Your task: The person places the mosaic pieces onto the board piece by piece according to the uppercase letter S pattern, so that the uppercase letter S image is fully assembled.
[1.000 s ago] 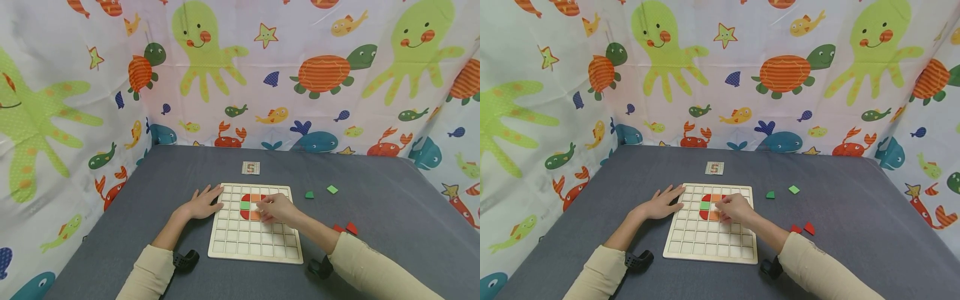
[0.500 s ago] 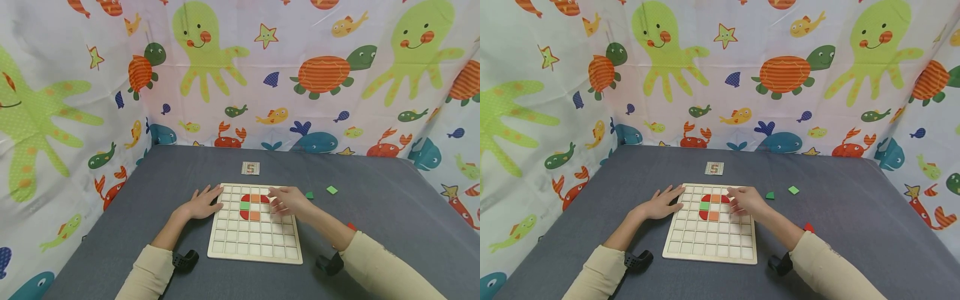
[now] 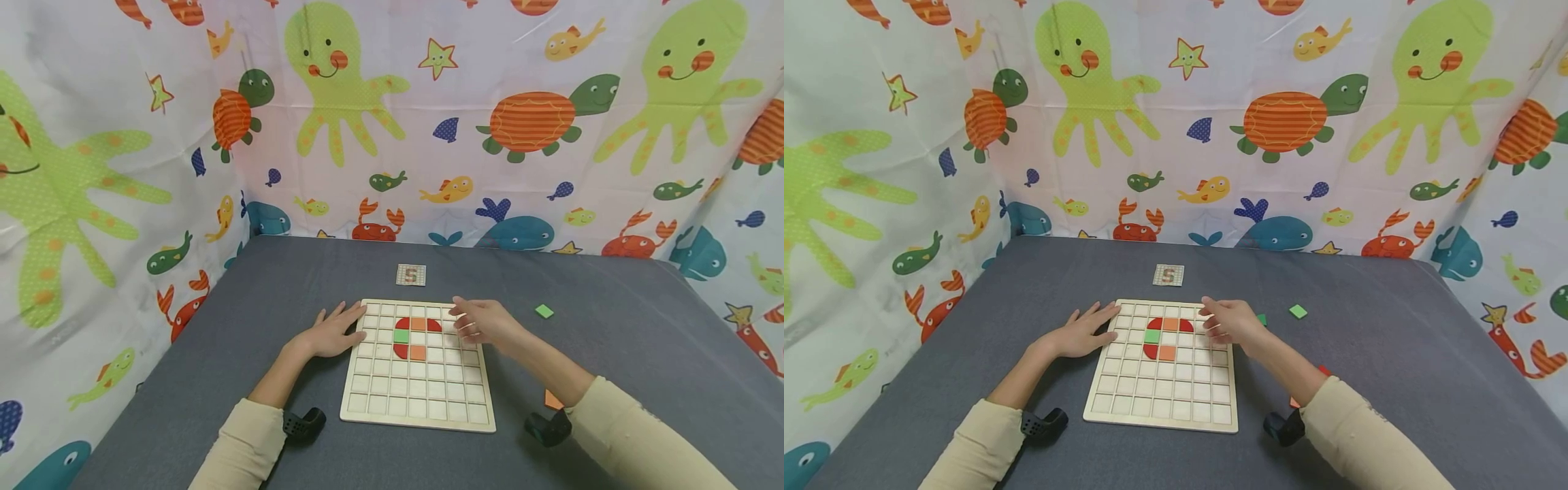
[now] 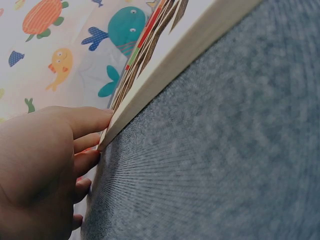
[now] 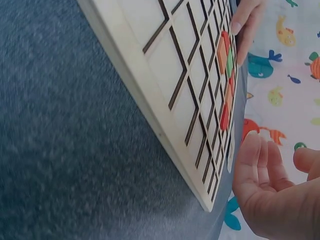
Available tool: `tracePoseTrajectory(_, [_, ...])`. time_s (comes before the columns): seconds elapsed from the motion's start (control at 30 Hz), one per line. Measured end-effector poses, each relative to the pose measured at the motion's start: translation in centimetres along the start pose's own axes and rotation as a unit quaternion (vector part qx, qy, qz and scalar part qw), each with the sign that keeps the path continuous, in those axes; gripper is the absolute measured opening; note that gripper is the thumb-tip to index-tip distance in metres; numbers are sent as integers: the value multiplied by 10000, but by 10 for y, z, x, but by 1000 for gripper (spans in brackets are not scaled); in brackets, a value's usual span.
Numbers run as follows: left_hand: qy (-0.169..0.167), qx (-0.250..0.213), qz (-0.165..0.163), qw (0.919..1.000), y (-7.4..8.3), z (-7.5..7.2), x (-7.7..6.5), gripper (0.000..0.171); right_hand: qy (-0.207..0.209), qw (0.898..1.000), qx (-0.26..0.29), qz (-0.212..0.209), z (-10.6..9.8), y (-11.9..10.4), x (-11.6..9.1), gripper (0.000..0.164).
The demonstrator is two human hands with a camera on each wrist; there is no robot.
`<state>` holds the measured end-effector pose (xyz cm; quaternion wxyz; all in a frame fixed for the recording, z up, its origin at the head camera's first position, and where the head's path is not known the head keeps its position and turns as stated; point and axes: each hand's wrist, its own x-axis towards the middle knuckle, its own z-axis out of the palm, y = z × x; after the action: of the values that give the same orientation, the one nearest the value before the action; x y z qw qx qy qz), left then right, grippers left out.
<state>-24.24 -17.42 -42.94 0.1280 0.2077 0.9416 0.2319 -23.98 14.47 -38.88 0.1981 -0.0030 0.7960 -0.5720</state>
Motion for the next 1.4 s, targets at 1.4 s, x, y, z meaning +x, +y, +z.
tracePoseTrajectory(1.4, [-5,52,-60,10000,5,-3,-2,62,261,9954,448,-806,-65,29,35,73])
